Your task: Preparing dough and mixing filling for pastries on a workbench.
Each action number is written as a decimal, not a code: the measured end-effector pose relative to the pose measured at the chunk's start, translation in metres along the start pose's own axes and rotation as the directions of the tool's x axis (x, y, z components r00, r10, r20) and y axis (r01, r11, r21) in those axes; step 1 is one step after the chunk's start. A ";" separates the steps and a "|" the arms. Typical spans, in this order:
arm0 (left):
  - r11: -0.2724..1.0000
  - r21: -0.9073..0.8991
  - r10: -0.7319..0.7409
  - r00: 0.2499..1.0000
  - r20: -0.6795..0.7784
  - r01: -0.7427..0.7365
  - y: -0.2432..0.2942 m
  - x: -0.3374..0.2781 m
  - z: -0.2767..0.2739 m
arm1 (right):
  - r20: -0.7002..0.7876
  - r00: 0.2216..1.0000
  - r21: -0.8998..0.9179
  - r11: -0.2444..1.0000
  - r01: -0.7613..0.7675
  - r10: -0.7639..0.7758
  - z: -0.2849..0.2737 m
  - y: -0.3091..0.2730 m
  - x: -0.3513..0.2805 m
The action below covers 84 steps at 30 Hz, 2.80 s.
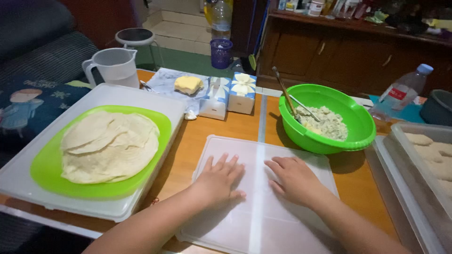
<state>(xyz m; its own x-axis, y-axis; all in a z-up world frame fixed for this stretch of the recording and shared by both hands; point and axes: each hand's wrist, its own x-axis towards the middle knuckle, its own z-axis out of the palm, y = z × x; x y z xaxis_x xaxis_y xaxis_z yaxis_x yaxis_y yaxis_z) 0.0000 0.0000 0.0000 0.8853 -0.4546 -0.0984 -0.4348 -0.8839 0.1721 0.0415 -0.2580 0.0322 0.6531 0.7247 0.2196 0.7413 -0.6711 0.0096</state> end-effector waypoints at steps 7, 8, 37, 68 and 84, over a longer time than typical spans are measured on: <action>0.961 0.245 -0.079 0.975 -0.209 0.130 -0.019 -0.011 -0.009 | -0.060 0.987 0.021 0.989 0.149 -0.147 0.013 -0.040 0.051; 0.934 0.328 -0.034 0.951 -0.308 0.140 -0.025 -0.012 -0.007 | -0.089 0.977 0.023 0.981 0.195 -0.192 0.014 -0.046 0.060; 0.892 -0.343 -0.443 0.718 -0.537 0.294 -0.238 -0.218 -0.105 | -0.294 0.875 0.509 0.712 0.484 -0.385 0.037 -0.210 0.316; 0.933 -0.274 -0.360 0.653 -0.666 0.234 -0.247 -0.206 -0.101 | -0.319 0.908 0.497 0.769 0.403 -0.270 0.035 -0.243 0.329; 0.700 -0.640 -0.680 0.568 -0.464 0.316 -0.266 -0.205 -0.092 | -0.323 0.925 0.495 0.798 0.344 -0.198 0.043 -0.254 0.341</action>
<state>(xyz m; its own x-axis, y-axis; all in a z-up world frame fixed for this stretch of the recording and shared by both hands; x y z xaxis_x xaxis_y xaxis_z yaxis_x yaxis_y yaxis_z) -0.0506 0.3383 0.0649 0.8750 0.3939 0.2816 0.0813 -0.6928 0.7166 0.0829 0.1666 0.0626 0.4074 0.7530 0.5167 0.8926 -0.2086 -0.3997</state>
